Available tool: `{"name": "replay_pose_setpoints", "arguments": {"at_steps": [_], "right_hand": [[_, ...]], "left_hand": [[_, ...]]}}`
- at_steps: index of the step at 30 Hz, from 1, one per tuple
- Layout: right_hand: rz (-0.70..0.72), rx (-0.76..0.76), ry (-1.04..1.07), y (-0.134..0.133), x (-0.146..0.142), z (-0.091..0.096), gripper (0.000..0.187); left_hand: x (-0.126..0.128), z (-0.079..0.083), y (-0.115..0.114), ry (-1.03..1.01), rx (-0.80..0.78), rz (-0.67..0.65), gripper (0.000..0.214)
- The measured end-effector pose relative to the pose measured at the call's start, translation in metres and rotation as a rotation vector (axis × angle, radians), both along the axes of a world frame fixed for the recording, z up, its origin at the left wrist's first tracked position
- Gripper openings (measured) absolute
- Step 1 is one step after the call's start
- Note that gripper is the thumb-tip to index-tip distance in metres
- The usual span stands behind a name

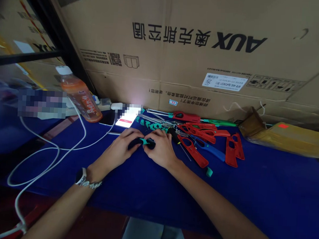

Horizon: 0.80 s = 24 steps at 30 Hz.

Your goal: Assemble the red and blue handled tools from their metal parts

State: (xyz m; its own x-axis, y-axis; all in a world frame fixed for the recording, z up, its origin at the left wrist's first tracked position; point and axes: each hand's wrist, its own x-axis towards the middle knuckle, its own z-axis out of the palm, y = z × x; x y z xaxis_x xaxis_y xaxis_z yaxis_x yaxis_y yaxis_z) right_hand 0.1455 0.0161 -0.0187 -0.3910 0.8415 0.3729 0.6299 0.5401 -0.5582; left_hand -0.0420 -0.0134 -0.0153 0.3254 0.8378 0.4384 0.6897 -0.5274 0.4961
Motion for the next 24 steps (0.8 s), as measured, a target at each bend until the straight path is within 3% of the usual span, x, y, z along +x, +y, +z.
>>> {"name": "replay_pose_setpoints", "arguments": {"at_steps": [10, 18, 21, 24], "right_hand": [[0.008, -0.045, 0.03, 0.001, 0.003, 0.001, 0.018], [0.048, -0.07, -0.011, 0.003, 0.006, 0.007, 0.026], [0.128, -0.008, -0.045, 0.001, 0.016, 0.017, 0.039], [0.178, 0.082, -0.113, -0.005, 0.031, 0.022, 0.04]], "left_hand": [[-0.003, 0.026, 0.023, 0.285, -0.017, -0.076, 0.015], [-0.011, 0.019, 0.036, 0.266, -0.019, -0.154, 0.012], [-0.015, 0.021, 0.034, 0.236, -0.039, -0.142, 0.011], [-0.016, 0.024, 0.034, 0.231, -0.047, -0.156, 0.013]]}}
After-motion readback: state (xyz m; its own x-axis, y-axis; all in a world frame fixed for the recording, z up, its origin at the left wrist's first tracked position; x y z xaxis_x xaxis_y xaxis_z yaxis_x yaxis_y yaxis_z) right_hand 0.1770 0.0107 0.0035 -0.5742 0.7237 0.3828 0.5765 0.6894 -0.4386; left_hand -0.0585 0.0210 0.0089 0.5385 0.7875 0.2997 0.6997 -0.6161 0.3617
